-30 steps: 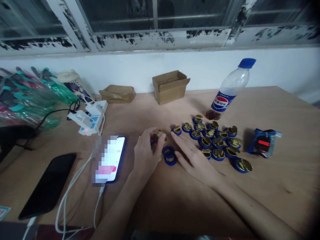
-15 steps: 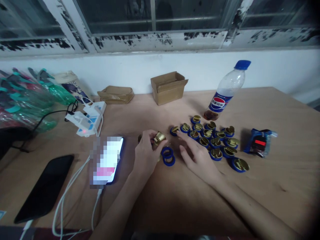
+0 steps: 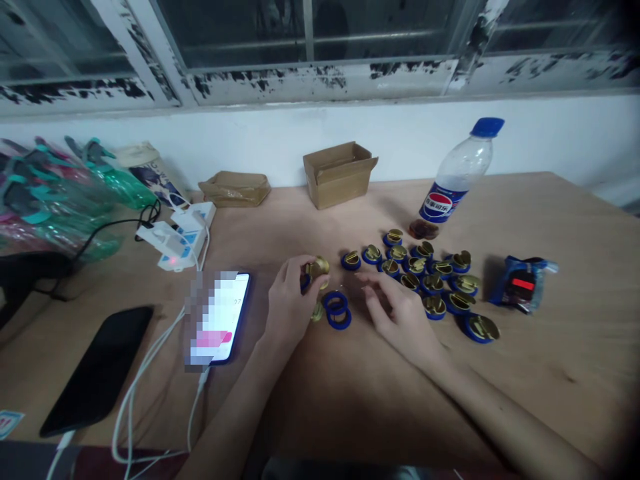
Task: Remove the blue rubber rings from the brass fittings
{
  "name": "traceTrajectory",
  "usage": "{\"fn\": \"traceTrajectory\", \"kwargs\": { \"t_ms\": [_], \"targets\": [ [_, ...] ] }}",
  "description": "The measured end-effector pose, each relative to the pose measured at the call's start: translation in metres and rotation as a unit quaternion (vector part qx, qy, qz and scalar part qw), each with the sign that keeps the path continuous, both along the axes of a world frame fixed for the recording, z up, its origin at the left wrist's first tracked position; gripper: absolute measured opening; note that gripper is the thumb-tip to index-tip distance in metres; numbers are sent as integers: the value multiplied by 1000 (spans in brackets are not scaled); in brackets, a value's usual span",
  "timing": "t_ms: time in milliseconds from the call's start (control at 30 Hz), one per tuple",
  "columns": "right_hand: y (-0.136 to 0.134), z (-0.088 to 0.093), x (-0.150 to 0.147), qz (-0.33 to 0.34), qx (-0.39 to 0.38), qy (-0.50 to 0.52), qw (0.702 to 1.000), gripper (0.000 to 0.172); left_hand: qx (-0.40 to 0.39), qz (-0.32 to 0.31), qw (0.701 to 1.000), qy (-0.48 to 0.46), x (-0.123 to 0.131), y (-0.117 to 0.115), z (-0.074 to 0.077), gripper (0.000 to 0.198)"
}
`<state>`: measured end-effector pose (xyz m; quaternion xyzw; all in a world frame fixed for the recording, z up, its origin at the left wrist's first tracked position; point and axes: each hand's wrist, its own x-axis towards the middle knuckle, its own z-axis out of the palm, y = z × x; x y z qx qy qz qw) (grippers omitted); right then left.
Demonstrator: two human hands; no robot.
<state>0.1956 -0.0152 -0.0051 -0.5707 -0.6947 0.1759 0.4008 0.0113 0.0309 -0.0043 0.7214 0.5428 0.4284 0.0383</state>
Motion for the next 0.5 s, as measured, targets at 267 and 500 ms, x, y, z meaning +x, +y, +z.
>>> {"fn": "traceTrajectory", "kwargs": {
  "t_ms": [267,500],
  "targets": [
    [-1,1,1,3,17,1,1000,22,52,-12,999,-1,-5,8,0,22],
    [0,-5,-1,22,33,-3,999,19,37,-21,999,15,-7,20,-2,23]
  ]
}}
